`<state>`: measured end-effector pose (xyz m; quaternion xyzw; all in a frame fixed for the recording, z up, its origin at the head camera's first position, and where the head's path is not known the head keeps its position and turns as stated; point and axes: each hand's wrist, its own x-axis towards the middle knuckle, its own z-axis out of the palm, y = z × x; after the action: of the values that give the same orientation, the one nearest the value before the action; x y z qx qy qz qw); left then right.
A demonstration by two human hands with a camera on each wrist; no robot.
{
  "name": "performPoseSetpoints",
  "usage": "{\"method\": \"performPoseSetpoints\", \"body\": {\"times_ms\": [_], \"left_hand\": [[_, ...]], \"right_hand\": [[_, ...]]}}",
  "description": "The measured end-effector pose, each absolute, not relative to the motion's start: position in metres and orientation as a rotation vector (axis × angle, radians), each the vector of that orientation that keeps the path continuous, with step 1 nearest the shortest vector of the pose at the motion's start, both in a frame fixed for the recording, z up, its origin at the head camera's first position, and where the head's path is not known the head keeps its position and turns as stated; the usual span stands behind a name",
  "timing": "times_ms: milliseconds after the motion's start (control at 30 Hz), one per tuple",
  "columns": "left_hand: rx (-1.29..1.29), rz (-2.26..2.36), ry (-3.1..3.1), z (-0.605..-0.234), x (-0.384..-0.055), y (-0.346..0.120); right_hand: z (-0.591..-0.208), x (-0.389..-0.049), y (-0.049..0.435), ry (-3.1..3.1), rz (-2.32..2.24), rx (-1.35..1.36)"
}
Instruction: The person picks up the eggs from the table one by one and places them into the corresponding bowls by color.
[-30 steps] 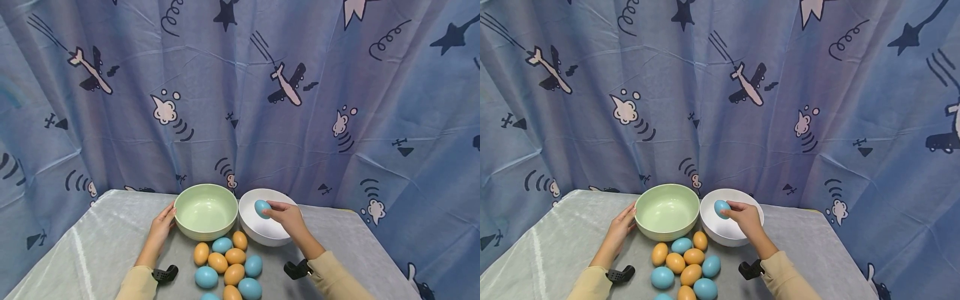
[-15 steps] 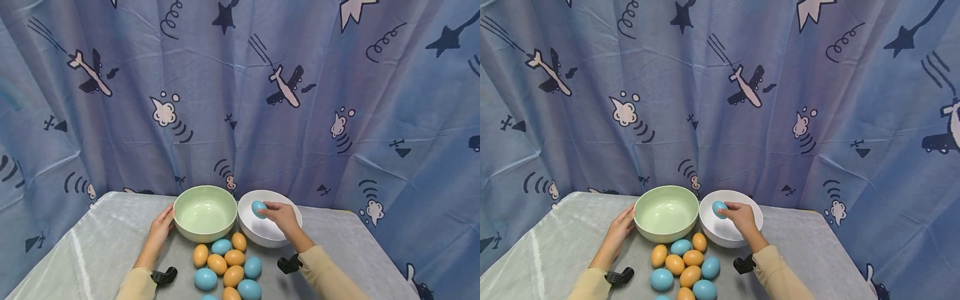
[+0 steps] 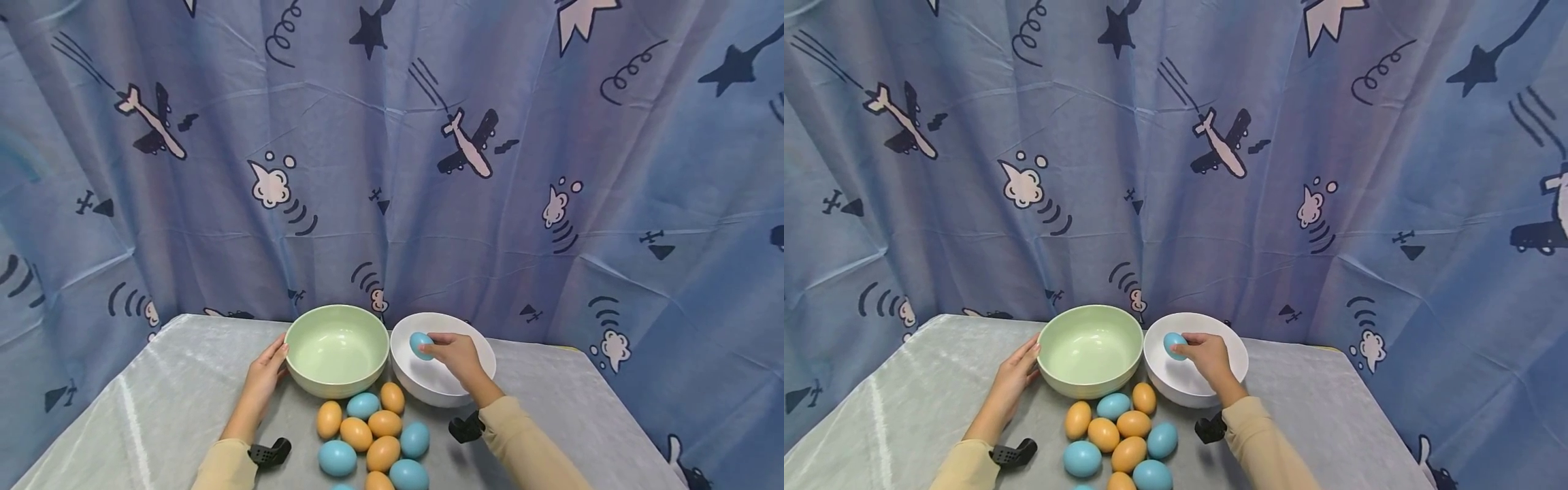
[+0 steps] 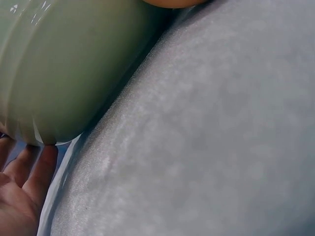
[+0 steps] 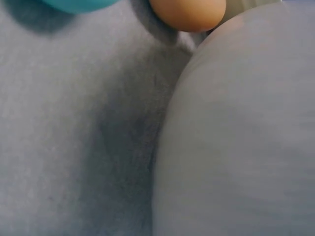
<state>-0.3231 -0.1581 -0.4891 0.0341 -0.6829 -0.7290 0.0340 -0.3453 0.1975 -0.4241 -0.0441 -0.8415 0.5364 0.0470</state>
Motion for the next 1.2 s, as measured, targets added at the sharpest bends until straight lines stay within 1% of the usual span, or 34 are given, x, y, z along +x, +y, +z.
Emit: {"method": "performPoseSetpoints", "body": {"times_ms": [467,867,1200], "left_hand": [[0.126,-2.226,-2.110,-0.4896,-0.3232,-0.1584],[0.143,-2.208,-2.111,-0.4894,-0.3240,-0.1583],[0.111,-2.227,-2.102,-0.4913,-0.3231,-0.1592]], "right_hand": [[-0.4291,-0.3499,0.1949,-2.647,1.571,-0.134],[-0.4324,-0.3528,0.1951,-2.753,1.537,-0.193],[-0.4333,-0.3536,0.1956,-2.834,1.474,-0.204]]}}
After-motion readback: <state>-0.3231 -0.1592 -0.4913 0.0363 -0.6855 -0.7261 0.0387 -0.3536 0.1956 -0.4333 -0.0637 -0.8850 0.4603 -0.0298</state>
